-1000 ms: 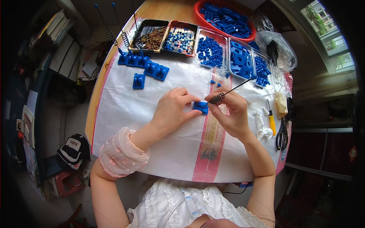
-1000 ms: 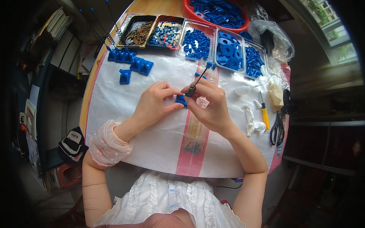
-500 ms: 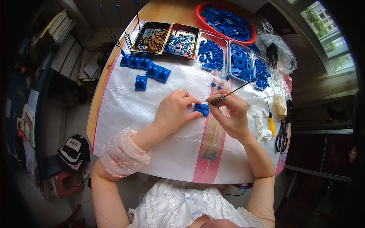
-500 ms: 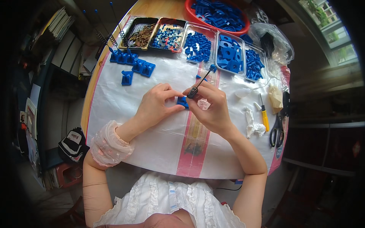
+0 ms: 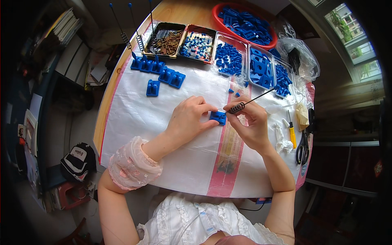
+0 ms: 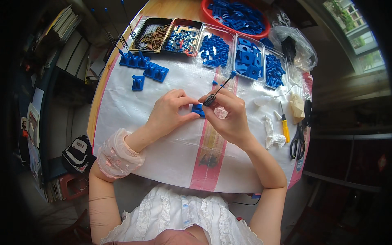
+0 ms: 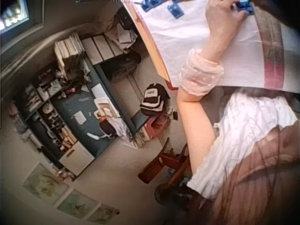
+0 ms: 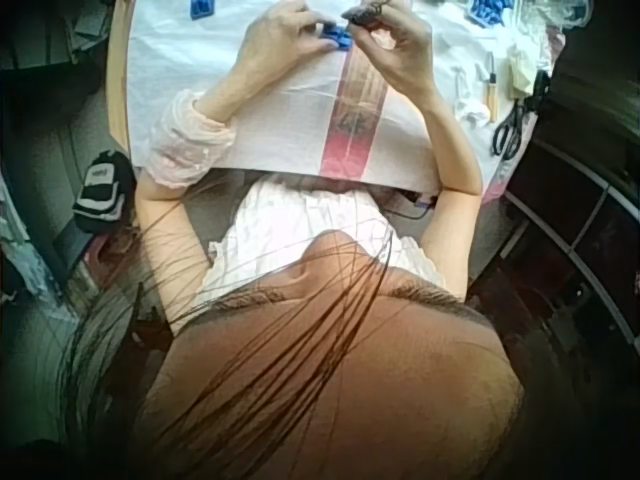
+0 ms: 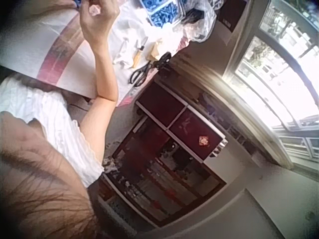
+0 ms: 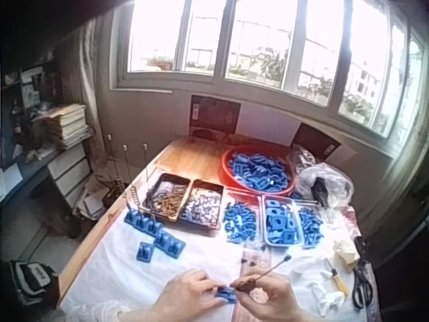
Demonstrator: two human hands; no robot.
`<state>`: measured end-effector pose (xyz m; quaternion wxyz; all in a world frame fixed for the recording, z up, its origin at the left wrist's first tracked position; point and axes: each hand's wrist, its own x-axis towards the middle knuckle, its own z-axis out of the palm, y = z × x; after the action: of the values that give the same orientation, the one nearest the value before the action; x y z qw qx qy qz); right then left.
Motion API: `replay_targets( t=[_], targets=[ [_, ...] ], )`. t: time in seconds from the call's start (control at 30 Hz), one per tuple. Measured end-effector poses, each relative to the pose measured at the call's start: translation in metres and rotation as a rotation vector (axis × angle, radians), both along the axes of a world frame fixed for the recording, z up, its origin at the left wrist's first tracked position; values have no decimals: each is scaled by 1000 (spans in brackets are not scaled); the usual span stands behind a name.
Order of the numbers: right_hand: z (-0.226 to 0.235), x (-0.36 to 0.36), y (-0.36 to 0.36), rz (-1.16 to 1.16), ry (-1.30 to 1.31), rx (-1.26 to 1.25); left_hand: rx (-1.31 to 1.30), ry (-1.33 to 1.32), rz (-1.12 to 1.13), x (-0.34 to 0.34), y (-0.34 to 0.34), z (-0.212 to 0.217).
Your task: Manually assemble plastic components and a spring onto a rod, then apply adhesive using a small applicator.
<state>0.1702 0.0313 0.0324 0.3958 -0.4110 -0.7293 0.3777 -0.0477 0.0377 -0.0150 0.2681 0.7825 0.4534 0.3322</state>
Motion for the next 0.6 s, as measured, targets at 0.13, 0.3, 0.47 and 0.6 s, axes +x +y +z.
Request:
replay_targets(
  t=[0.13, 0.3, 0.47, 0.6],
  targets=[
    [-1, -2, 1, -31, 22, 29, -9, -8, 0, 0, 0, 2],
    [0, -3, 1, -46, 29, 43, -6, -4, 3, 0, 0, 1],
    [0, -2, 0, -48, 26, 39, -4, -8, 1, 0, 0, 0],
    [0, -3, 1, -50, 33, 39, -2, -7, 2, 1, 0, 0]
  ],
)
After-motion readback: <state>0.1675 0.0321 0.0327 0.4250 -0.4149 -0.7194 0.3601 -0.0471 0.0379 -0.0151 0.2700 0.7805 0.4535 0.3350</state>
